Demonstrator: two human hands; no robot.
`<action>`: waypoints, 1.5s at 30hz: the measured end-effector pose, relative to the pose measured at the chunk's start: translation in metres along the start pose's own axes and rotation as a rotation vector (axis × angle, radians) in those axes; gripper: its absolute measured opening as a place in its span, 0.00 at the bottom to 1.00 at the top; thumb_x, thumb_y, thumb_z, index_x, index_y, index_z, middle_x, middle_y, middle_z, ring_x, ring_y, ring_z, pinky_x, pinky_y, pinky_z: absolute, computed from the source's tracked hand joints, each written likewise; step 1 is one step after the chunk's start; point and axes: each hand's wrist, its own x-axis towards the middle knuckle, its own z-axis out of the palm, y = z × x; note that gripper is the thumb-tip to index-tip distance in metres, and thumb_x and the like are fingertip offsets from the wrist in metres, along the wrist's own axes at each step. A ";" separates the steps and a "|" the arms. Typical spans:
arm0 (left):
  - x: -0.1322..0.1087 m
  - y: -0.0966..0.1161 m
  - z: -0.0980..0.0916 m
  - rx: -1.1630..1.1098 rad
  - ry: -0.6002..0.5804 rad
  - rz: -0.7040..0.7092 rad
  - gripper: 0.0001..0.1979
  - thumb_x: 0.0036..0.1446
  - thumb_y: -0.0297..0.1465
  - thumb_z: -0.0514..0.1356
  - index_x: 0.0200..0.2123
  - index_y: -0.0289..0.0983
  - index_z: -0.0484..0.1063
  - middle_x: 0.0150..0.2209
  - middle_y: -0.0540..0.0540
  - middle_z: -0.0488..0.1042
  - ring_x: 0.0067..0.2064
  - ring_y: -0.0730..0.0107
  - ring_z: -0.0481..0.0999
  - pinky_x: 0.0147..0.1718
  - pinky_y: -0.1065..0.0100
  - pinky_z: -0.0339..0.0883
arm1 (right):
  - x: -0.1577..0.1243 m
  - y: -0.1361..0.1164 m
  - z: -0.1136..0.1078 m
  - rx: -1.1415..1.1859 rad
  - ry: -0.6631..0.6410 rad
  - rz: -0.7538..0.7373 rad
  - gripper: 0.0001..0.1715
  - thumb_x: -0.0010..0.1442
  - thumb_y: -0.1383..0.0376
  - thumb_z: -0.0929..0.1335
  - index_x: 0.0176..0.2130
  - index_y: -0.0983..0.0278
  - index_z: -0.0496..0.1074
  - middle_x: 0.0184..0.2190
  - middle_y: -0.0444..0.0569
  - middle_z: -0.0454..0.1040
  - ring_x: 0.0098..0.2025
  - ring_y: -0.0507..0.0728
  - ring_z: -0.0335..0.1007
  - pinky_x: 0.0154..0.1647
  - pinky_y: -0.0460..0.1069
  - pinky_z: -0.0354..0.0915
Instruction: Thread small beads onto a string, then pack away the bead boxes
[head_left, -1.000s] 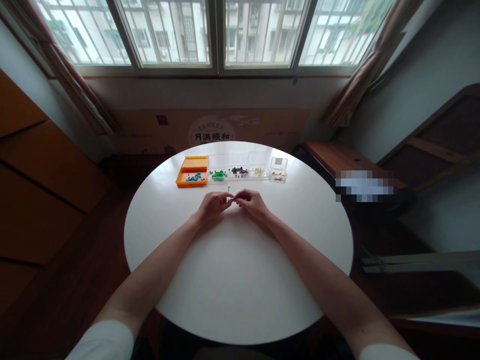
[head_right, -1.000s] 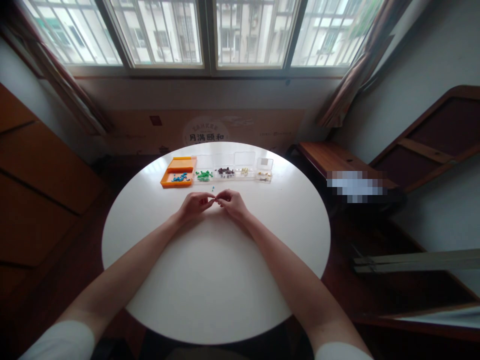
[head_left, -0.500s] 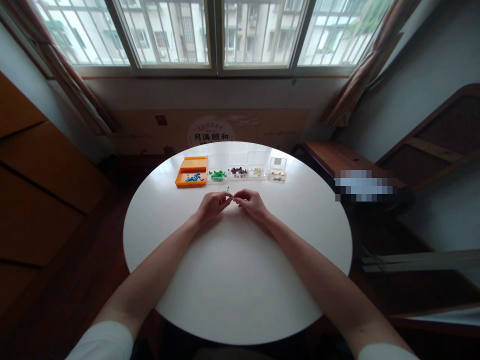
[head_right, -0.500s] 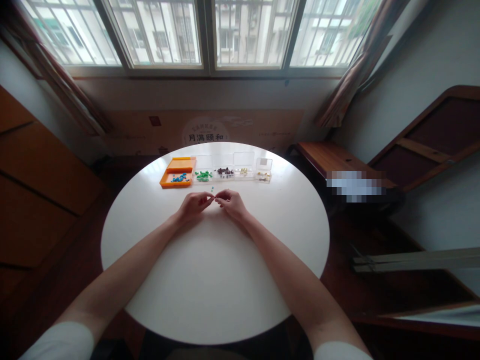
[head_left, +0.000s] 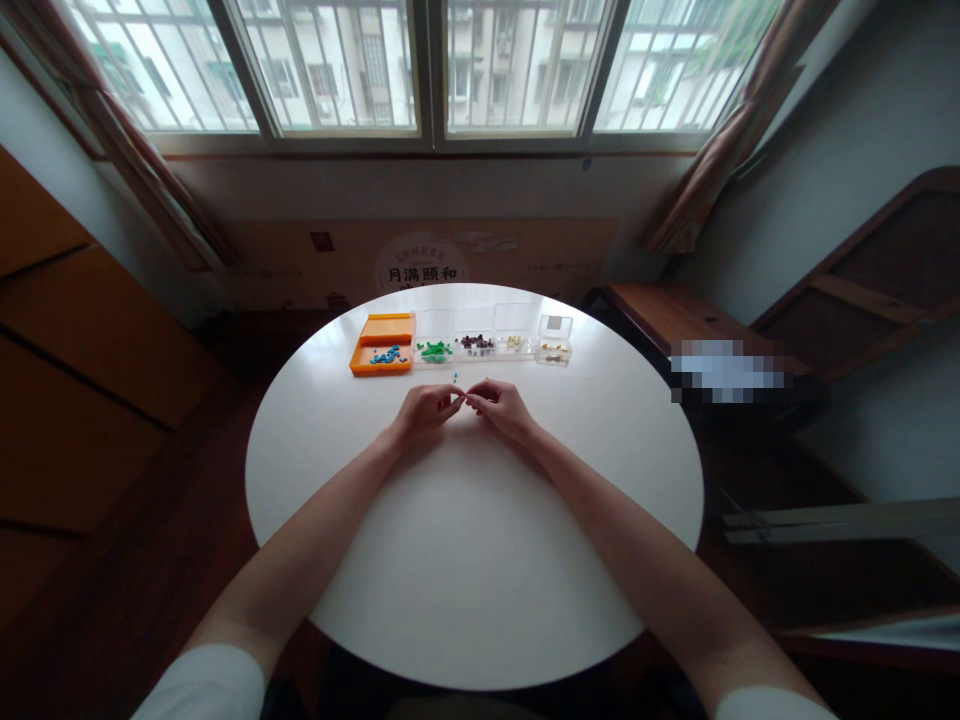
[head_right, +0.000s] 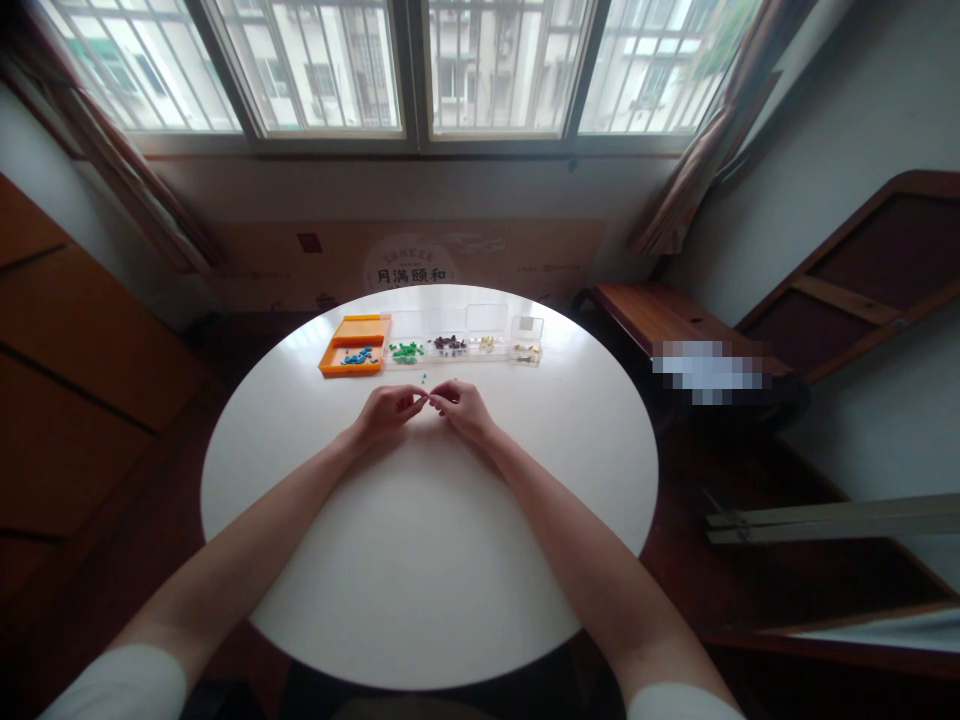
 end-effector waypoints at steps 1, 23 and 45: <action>0.000 0.000 0.000 0.000 0.000 -0.001 0.11 0.57 0.36 0.56 0.35 0.37 0.76 0.19 0.52 0.69 0.21 0.81 0.64 0.23 0.77 0.56 | 0.000 0.000 0.000 0.002 -0.002 0.000 0.15 0.49 0.56 0.70 0.31 0.67 0.73 0.24 0.47 0.73 0.24 0.50 0.66 0.24 0.46 0.65; 0.000 0.001 -0.001 0.014 -0.004 0.005 0.12 0.57 0.36 0.55 0.34 0.37 0.77 0.19 0.52 0.70 0.21 0.81 0.64 0.24 0.77 0.55 | -0.001 -0.002 -0.001 -0.013 -0.013 -0.006 0.17 0.50 0.55 0.69 0.31 0.67 0.73 0.25 0.48 0.74 0.25 0.51 0.67 0.26 0.47 0.65; 0.000 0.002 -0.002 0.016 -0.021 -0.014 0.13 0.58 0.36 0.54 0.34 0.36 0.76 0.19 0.52 0.69 0.21 0.81 0.64 0.24 0.77 0.55 | -0.002 -0.002 -0.001 -0.031 -0.020 -0.003 0.18 0.50 0.53 0.69 0.30 0.68 0.73 0.25 0.48 0.73 0.25 0.51 0.66 0.24 0.46 0.64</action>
